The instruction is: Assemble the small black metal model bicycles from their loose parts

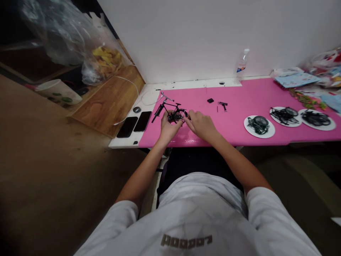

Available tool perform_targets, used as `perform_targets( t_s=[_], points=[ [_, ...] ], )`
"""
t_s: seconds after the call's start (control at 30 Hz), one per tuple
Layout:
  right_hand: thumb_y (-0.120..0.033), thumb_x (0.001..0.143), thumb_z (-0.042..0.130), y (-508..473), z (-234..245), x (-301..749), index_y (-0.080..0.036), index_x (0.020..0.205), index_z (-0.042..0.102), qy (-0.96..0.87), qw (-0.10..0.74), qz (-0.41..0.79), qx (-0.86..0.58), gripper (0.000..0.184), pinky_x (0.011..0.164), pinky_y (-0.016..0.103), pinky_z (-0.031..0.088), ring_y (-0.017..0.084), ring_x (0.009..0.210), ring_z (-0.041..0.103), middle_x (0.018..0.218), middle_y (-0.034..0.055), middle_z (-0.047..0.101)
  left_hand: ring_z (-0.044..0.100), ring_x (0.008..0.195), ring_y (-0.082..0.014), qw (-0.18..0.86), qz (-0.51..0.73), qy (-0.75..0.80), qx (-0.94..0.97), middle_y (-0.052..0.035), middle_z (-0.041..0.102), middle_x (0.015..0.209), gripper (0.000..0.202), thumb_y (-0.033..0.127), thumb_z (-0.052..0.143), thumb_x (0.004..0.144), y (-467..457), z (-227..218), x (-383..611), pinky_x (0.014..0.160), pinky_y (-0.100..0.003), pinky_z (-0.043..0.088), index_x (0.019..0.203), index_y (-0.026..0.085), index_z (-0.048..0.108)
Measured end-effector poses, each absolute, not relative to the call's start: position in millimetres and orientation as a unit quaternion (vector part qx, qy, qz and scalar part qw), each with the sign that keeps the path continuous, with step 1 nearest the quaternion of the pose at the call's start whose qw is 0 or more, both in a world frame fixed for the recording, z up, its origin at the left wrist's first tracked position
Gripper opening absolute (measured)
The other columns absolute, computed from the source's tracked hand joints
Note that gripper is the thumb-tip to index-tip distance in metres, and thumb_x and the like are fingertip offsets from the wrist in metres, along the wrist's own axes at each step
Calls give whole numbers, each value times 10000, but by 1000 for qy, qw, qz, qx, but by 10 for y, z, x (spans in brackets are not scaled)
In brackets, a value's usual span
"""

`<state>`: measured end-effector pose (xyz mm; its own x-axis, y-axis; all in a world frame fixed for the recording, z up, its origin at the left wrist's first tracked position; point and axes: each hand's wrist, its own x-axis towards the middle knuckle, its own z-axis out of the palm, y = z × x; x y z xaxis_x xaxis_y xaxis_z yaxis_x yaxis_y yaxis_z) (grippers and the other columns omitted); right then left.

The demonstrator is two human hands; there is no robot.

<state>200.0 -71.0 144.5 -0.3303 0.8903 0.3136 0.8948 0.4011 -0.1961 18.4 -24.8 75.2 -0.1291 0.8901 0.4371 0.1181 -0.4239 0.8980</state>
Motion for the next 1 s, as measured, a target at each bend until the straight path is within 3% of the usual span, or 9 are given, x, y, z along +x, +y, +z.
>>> perform_targets(
  t_s=[0.27,0.6,0.83,1.0],
  points=[
    [-333,1118,449,-747,1443,2027,-154,1234,591,-834,214,3,-508,256,686,327,323,243,883,639,1100,135,748,696,879,-177,306,619,438,576,-12,691,982,470,177,883,706,-252,750,186,857,-321,565,1068,231,588],
    [-446,1204,349,-732,1529,1981,-149,1186,698,-819,125,-48,-559,459,650,331,225,273,924,679,1068,173,769,719,881,-190,310,610,448,575,-12,707,957,483,233,895,718,-275,773,193,879,-346,581,1081,236,576],
    [-452,1189,387,-785,1518,1998,-157,1322,613,-823,181,5,-539,394,681,313,315,269,949,688,1155,158,772,694,867,-181,296,619,451,571,-6,680,959,492,250,906,710,-252,775,179,866,-340,575,1069,238,569],
    [-431,1196,349,-747,1481,2002,-161,1266,602,-830,185,6,-527,377,687,312,331,263,960,681,1168,171,760,681,852,-173,291,615,443,584,1,667,947,491,237,914,721,-251,759,186,869,-339,567,1063,244,562]
  ],
)
